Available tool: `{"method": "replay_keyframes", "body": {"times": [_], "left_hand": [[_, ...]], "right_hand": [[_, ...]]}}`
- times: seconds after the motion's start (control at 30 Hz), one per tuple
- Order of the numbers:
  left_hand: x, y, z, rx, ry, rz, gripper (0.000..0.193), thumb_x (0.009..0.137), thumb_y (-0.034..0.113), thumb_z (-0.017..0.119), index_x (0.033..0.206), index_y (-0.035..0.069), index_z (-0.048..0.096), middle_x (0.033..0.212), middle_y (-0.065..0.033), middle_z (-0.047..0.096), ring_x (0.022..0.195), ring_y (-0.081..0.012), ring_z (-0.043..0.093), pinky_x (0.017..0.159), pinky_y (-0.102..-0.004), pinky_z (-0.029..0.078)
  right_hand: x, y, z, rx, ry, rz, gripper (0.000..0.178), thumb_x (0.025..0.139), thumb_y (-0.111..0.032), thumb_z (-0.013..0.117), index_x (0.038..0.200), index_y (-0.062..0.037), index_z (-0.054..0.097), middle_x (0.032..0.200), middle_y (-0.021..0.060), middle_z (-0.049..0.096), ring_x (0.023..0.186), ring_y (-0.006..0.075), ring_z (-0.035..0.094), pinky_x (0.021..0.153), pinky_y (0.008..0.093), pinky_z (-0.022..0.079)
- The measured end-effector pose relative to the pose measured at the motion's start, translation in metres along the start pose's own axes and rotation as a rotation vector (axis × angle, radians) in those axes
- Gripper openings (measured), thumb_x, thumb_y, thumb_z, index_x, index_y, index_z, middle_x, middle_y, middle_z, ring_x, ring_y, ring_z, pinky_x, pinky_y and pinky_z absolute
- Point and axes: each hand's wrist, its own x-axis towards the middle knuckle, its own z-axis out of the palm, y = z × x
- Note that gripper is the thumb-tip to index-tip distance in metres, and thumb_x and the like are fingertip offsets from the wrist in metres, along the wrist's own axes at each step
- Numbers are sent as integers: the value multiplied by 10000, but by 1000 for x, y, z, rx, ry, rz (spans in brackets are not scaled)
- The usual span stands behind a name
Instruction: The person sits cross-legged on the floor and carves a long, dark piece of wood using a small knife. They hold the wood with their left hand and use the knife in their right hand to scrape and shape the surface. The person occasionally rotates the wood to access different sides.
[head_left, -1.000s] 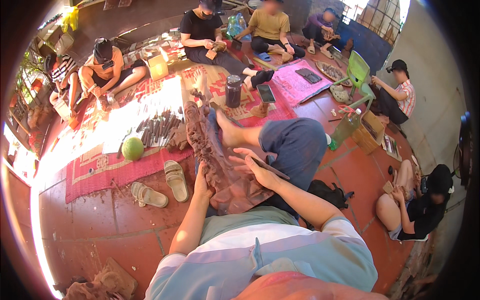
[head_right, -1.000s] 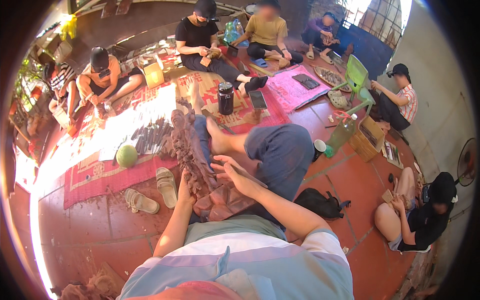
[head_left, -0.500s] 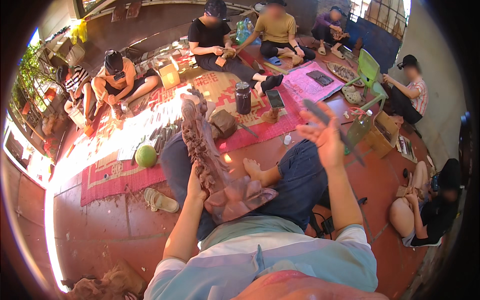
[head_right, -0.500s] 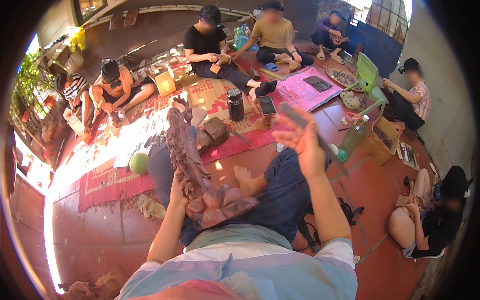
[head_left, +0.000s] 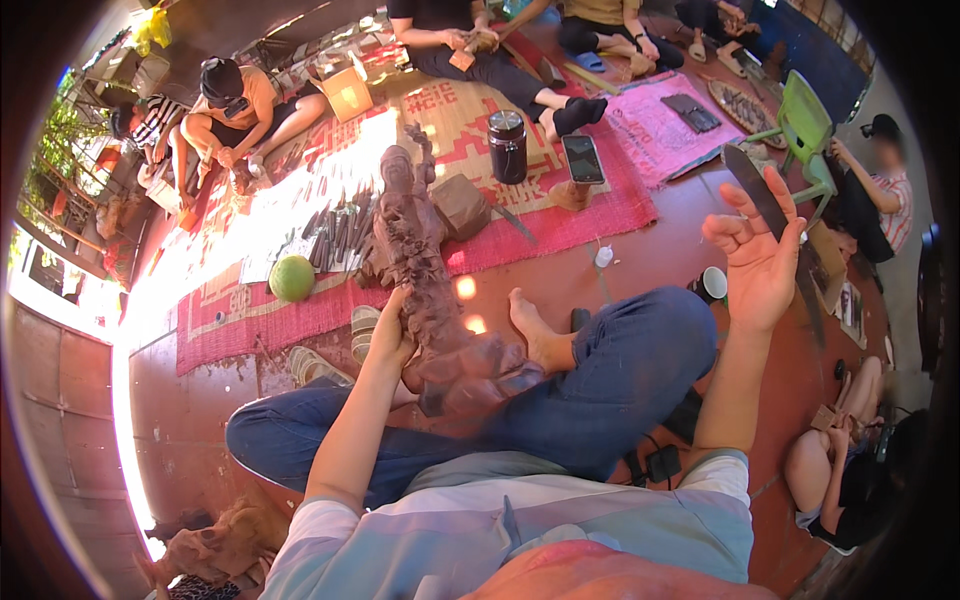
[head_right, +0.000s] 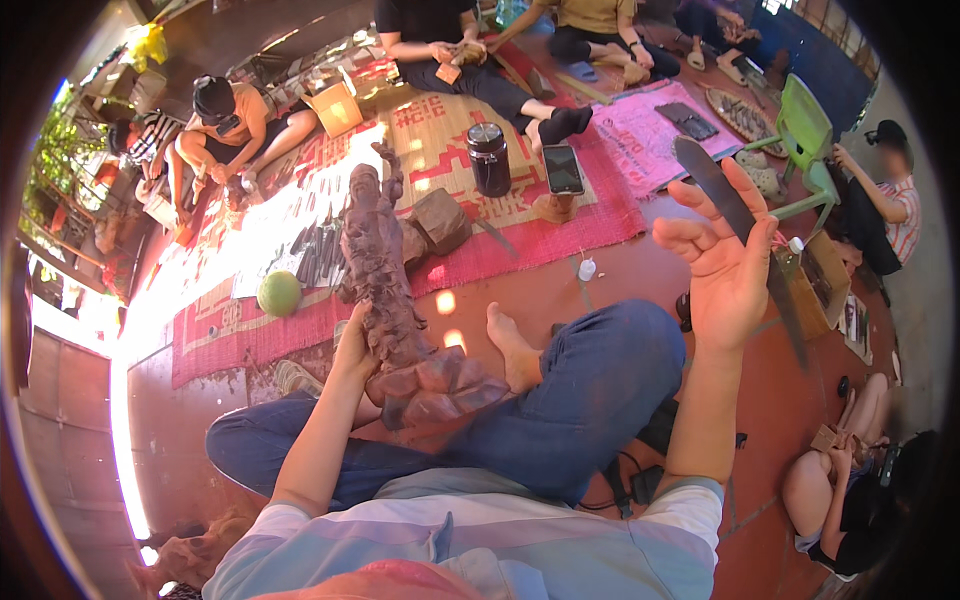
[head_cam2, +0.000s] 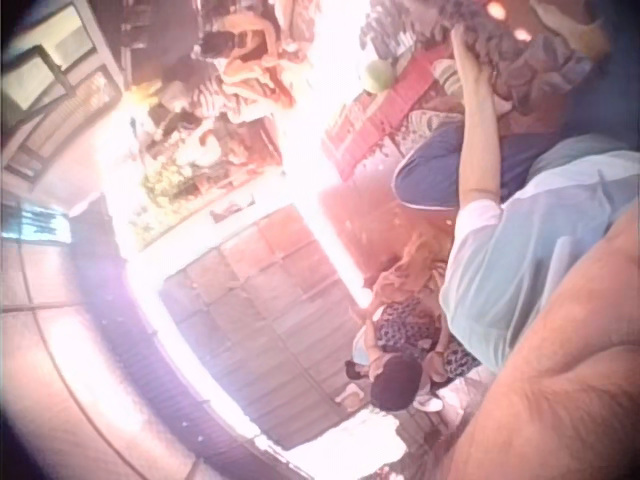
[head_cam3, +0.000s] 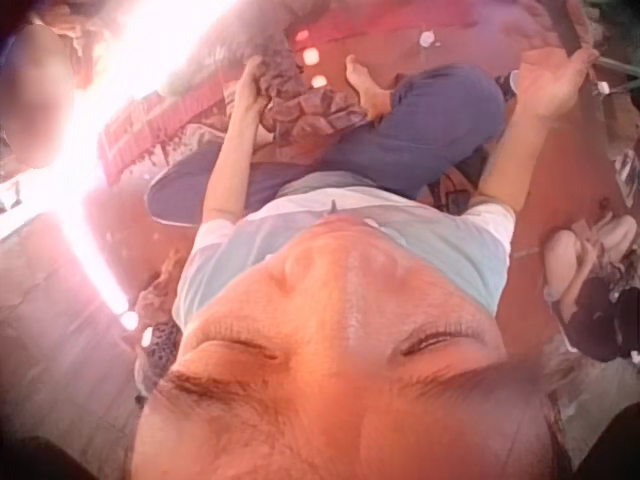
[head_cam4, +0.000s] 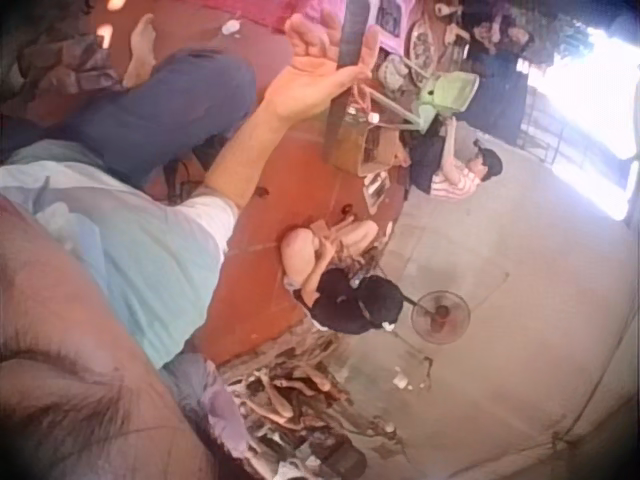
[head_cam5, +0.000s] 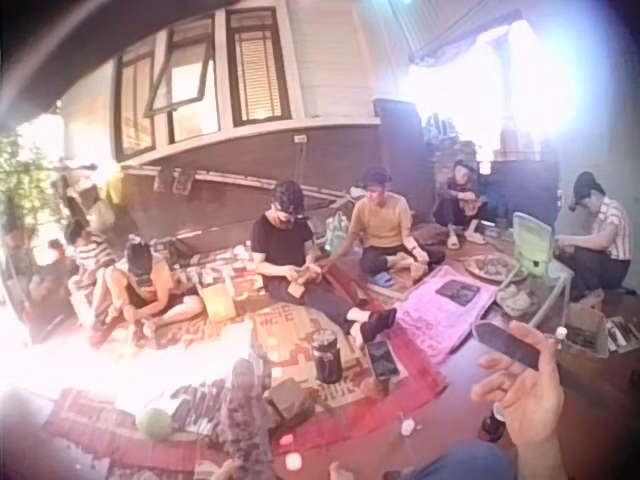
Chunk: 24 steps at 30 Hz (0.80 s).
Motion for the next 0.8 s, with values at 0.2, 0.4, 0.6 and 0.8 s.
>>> {"method": "replay_keyframes", "body": {"times": [0.2, 0.4, 0.6, 0.8], "left_hand": [[40, -8, 23, 35, -1, -212, 491, 945, 287, 557, 1341, 5, 488, 1229, -176, 617, 1104, -317, 624, 962, -448, 519], [110, -33, -27, -32, -22, -251, 522, 972, 319, 506, 1383, 6, 435, 1296, -193, 578, 1176, -331, 586, 1017, -473, 479], [158, -53, -68, -57, -25, -298, 550, 987, 359, 443, 1379, -26, 424, 1301, -235, 562, 1191, -357, 574, 1034, -488, 467], [181, -51, -117, -37, 5, -344, 567, 954, 345, 497, 1370, -34, 431, 1287, -253, 565, 1163, -377, 588, 1009, -518, 485]], "right_hand": [[16, 39, -38, -116, 80, 172, 605, 1055, -484, 193, 1441, -38, 324, 1204, 242, 593, 908, 230, 687, 829, 347, 564], [30, 88, -52, -177, 43, 340, 618, 1046, -501, 228, 1380, -13, 409, 1137, 224, 645, 877, 233, 702, 792, 345, 579], [35, 167, -36, -68, -234, 629, 656, 1031, -535, 279, 1367, 14, 409, 1128, 230, 648, 925, 239, 691, 861, 361, 543], [-4, 226, -2, -72, -588, 1000, 551, 1045, -458, 340, 1358, -38, 513, 1058, 118, 598, 866, 169, 613, 814, 301, 495]]}}
